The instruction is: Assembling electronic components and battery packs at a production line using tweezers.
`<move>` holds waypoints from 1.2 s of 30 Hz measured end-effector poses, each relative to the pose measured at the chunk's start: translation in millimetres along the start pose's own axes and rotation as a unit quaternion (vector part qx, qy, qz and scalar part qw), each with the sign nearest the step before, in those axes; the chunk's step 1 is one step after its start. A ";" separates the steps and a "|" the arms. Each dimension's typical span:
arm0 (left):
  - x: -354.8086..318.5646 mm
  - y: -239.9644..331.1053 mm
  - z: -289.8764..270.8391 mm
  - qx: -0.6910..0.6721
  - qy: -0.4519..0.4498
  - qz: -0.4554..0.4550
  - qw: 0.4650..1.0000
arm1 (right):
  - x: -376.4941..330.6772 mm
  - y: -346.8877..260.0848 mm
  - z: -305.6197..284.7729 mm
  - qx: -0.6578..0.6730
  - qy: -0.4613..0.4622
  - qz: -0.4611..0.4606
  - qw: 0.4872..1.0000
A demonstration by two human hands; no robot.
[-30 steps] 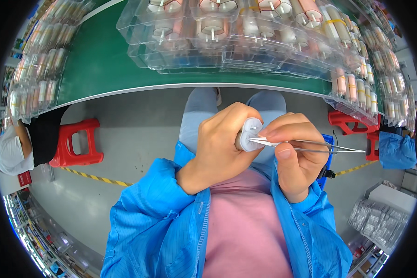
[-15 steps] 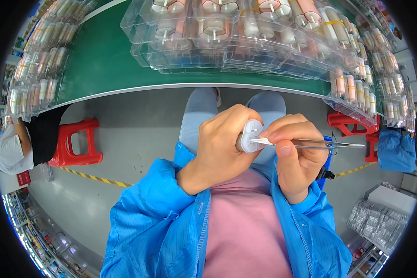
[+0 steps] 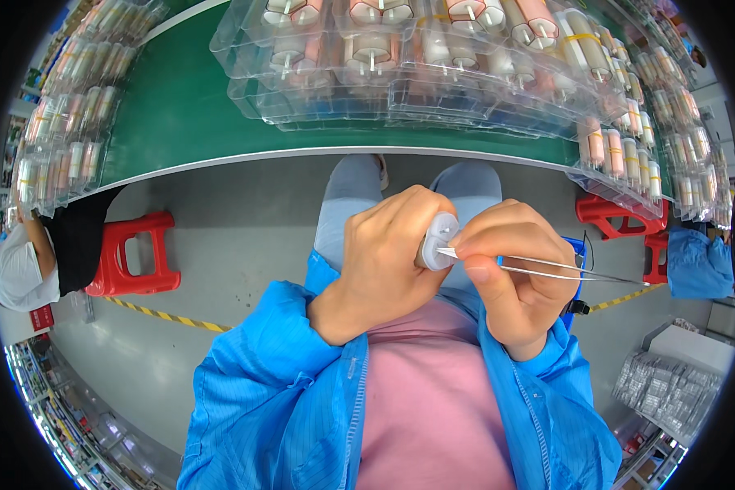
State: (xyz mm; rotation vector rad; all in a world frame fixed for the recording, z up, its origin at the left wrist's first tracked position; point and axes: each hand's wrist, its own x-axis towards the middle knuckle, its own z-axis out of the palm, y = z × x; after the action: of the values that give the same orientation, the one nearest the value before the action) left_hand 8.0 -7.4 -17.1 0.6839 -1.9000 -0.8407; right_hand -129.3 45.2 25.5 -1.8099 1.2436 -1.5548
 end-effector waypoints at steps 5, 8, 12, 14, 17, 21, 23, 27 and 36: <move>1.8 -1.2 -0.6 0.055 -0.002 0.026 0.998 | 2.1 -1.4 -0.5 -0.005 -0.002 0.012 1.000; 2.0 -5.3 -0.4 0.117 0.000 0.064 0.991 | 4.7 -2.4 -1.9 -0.014 -0.013 0.013 1.000; 2.4 -6.6 1.7 0.144 0.020 0.089 0.985 | 3.8 -2.1 -4.0 0.033 -0.011 0.034 0.999; 3.1 -5.3 2.2 0.130 0.032 0.084 0.987 | -1.8 1.6 -2.8 0.103 0.029 0.043 0.993; 3.6 -3.0 1.3 0.110 0.038 0.072 0.991 | -7.5 4.8 -2.8 0.182 0.087 0.047 0.978; 4.6 -3.5 3.5 0.099 0.048 0.081 0.991 | -10.1 6.1 -2.9 0.191 0.088 0.059 0.976; 5.0 -3.6 4.0 0.100 0.053 0.090 0.990 | -11.7 6.8 -1.1 0.196 0.092 0.065 0.974; 4.7 -4.9 4.5 0.109 0.059 0.102 0.987 | -13.0 9.1 0.9 0.187 0.097 0.061 0.976; 5.1 -7.2 6.8 0.127 0.092 0.142 0.977 | -15.2 14.1 3.5 0.149 0.089 0.024 0.985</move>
State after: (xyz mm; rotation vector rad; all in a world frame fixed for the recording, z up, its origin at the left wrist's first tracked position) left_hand 0.6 -13.8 -22.4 0.5997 -1.8957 -0.3454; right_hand -130.2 50.2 5.1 -1.4696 1.0542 -1.7981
